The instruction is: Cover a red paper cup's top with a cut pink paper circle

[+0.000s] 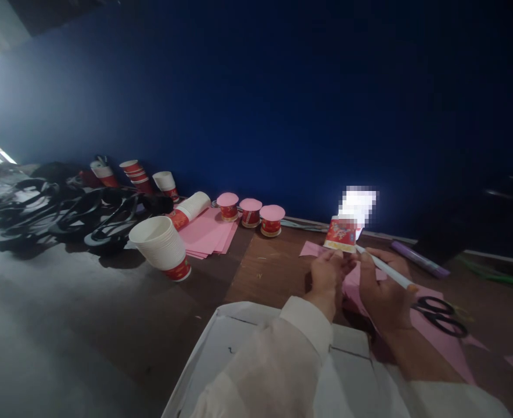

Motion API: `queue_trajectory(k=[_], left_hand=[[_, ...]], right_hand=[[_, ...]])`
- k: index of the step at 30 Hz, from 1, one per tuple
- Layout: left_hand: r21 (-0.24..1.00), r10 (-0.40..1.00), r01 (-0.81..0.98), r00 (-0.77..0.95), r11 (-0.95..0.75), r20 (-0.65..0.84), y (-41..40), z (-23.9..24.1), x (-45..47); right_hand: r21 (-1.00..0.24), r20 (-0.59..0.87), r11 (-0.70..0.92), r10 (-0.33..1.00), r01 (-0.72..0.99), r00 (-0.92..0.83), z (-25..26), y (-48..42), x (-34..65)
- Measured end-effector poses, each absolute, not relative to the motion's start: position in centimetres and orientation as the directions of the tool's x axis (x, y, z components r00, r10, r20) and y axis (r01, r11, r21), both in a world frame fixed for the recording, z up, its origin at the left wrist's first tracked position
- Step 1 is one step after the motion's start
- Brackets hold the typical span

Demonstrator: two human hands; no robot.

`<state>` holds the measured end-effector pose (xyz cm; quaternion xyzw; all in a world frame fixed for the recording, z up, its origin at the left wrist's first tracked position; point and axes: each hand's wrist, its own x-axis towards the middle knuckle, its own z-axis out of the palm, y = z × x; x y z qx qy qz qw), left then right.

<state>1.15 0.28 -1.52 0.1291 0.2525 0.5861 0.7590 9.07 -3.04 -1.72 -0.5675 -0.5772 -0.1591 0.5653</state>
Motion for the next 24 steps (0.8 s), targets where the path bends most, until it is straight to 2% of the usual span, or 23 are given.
queue_trajectory(k=[4, 9, 24], left_hand=[[0.424, 0.945, -0.857, 0.195, 0.294, -0.262, 0.13, -1.26, 0.71], [0.346, 0.926, -0.876, 0.240, 0.336, -0.291, 0.18, -1.09, 0.38], [0.384, 0.935, -0.866, 0.220, 0.319, -0.279, 0.58, -1.56, 0.42]], right_hand=[[-0.492, 0.824, 0.291, 0.459, 0.820, 0.332, -1.59, -3.08, 9.03], [-0.477, 0.824, 0.298, 0.478, 0.827, 0.303, -1.76, -3.06, 9.04], [-0.442, 0.830, 0.269, 0.483, 0.856, 0.277, -1.69, -3.28, 8.85]])
